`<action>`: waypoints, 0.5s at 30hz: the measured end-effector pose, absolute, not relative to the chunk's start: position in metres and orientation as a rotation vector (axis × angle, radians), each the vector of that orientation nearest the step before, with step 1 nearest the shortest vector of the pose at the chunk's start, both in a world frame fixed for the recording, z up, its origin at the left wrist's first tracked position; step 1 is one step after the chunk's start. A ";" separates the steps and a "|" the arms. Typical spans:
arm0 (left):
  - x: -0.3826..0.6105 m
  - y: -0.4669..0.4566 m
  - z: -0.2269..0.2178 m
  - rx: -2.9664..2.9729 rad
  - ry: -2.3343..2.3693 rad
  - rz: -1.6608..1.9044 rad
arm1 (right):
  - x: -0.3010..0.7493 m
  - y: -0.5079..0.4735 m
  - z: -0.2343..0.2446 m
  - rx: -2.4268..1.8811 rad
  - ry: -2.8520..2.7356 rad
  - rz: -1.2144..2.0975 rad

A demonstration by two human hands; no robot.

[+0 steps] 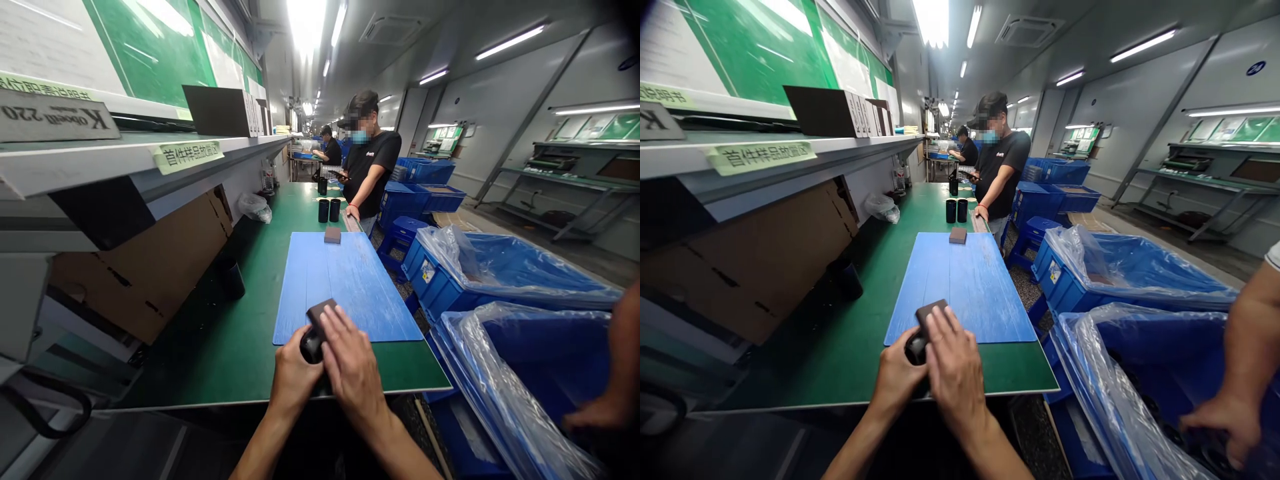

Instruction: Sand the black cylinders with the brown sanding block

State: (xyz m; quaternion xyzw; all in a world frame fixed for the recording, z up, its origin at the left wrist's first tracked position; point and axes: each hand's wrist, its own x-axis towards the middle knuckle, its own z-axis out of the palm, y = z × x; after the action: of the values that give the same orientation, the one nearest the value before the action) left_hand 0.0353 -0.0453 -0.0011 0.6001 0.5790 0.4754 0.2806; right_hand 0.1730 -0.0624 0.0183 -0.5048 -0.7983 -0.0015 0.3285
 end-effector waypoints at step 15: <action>0.035 -0.044 -0.005 1.592 1.520 1.235 | 0.193 -0.053 0.018 -1.264 -2.200 0.044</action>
State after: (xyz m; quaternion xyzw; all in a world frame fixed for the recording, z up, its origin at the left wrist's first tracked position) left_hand 0.0352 -0.0440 -0.0047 0.6009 0.5739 0.4660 0.3040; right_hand 0.1931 -0.0533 0.0178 -0.4757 -0.8277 0.0164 0.2974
